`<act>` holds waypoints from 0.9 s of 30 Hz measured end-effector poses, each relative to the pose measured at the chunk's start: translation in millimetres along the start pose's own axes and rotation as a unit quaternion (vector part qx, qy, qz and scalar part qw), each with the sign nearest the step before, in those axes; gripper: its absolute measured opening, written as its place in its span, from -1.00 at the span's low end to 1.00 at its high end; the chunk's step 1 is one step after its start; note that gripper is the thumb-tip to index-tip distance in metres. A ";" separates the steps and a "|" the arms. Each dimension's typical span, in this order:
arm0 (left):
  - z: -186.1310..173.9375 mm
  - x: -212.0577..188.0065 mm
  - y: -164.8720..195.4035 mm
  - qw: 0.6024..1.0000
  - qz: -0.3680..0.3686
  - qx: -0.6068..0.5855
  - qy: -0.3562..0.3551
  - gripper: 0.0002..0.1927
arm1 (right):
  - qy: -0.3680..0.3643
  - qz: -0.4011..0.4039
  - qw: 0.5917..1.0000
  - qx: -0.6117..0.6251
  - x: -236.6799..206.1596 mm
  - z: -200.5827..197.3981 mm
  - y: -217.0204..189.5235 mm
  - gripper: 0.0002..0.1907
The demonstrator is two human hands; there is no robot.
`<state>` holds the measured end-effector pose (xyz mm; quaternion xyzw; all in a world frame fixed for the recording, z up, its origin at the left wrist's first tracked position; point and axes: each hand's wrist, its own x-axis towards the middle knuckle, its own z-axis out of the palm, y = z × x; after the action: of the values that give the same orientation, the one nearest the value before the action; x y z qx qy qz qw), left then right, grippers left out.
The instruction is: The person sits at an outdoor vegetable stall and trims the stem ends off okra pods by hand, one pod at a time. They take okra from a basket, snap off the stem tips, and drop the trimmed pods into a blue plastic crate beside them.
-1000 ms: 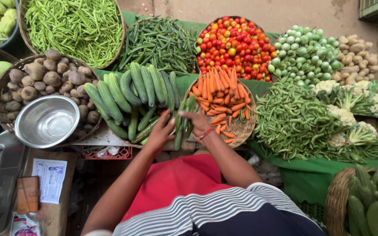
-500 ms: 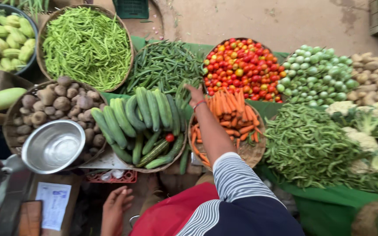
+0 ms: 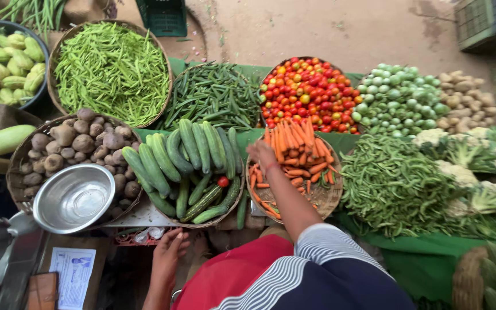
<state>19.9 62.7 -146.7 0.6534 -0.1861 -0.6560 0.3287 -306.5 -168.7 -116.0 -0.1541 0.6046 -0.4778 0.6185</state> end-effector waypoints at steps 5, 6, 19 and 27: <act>16.3 1.8 16.4 0.995 0.044 -0.016 -0.084 -0.63 | -0.019 0.010 0.991 -0.129 -80.3 -55.9 63.3 -0.75; 19.8 1.4 21.5 0.994 0.052 -0.009 -0.097 -0.64 | -0.015 0.024 0.982 -0.186 -93.8 -65.6 75.0 -0.72; 98.1 -24.6 65.7 0.931 0.073 0.063 -0.352 -0.72 | 0.091 -0.315 0.747 -0.578 -286.6 -174.2 104.6 -0.69; 177.3 -82.1 25.0 0.859 0.011 0.173 -0.482 -0.80 | 0.372 -0.290 0.733 -0.490 -461.9 -277.5 144.8 -0.73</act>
<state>-154.9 67.4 -55.9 0.2999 -0.4384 -0.8428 0.0867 -409.7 369.5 -11.3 -0.4140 0.8626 -0.2904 0.0143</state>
